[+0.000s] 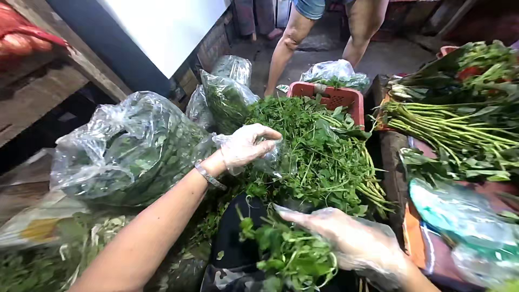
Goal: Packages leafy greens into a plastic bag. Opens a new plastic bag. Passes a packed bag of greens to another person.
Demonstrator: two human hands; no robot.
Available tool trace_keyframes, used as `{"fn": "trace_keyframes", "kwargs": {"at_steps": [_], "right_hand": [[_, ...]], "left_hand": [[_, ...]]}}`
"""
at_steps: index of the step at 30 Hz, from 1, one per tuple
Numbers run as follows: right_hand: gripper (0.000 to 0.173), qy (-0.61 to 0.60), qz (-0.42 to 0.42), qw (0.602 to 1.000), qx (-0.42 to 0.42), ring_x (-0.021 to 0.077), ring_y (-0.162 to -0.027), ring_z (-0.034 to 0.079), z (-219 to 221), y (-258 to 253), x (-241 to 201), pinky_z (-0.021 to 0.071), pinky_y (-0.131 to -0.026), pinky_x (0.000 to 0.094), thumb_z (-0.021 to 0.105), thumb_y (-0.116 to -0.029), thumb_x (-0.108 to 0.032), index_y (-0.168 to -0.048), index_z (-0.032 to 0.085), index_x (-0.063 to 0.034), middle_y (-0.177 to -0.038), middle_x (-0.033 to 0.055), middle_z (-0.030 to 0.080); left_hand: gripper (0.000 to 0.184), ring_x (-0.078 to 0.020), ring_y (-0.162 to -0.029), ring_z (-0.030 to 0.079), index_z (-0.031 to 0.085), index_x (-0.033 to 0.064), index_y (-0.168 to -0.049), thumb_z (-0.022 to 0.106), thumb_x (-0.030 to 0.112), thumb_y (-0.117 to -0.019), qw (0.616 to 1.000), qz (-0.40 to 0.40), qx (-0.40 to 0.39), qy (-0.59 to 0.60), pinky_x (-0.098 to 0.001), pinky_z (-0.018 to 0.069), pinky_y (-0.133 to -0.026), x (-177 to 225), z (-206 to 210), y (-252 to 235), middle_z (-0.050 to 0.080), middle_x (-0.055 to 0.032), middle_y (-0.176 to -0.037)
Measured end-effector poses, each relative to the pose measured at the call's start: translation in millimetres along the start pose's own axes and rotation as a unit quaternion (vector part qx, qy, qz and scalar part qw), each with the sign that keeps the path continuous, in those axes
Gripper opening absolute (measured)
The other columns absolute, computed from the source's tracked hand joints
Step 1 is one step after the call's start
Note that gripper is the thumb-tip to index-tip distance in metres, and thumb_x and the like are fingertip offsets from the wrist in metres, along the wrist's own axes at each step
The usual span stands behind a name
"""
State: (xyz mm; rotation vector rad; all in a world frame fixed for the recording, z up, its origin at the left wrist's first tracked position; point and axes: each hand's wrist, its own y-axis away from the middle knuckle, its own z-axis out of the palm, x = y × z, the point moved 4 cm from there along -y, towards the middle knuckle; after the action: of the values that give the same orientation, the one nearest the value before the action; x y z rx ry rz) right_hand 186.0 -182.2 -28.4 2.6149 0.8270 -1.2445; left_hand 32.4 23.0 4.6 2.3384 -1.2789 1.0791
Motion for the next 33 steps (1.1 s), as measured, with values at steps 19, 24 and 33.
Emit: {"fn": "trace_keyframes", "kwargs": {"at_steps": [19, 24, 33], "right_hand": [[0.066, -0.184, 0.138, 0.97, 0.082, -0.0106, -0.108, 0.059, -53, 6, 12, 0.0478, -0.095, 0.0097, 0.08, -0.0698, -0.006, -0.131, 0.057, 0.0053, -0.117, -0.0035, 0.068], [0.072, -0.319, 0.286, 0.904, 0.004, -0.0031, -0.099, 0.063, -31, -32, 22, 0.0549, -0.085, 0.0175, 0.068, -0.0666, 0.019, -0.134, 0.052, -0.0005, -0.111, -0.0022, 0.066], [0.086, -0.057, 0.074, 0.995, 0.042, 0.0193, -0.124, 0.064, -18, -4, 25, 0.0522, -0.105, 0.044, 0.074, -0.083, -0.016, -0.16, 0.036, -0.0108, -0.14, 0.0134, 0.063]], "left_hand": [[0.058, -0.0361, -0.103, 0.07, 0.057, 0.0106, -0.142, 0.074, 0.0, -0.0866, 0.968, -0.001, 0.007, -0.25, -0.0536, 0.0581, -0.077, 18, -2, 11, 0.039, -0.0112, -0.162], [0.06, -0.0284, -0.096, 0.072, 0.054, 0.0144, -0.148, 0.067, 0.0, -0.0913, 0.945, 0.153, -0.069, -0.28, -0.047, 0.0574, -0.068, 45, 17, 9, 0.044, -0.0066, -0.159], [0.092, -0.0372, -0.134, 0.053, 0.025, 0.0194, -0.163, 0.072, -0.002, -0.0864, 0.939, -0.079, -0.145, -0.302, -0.0605, 0.0455, -0.104, 24, -18, -11, 0.043, -0.0126, -0.157]]}}
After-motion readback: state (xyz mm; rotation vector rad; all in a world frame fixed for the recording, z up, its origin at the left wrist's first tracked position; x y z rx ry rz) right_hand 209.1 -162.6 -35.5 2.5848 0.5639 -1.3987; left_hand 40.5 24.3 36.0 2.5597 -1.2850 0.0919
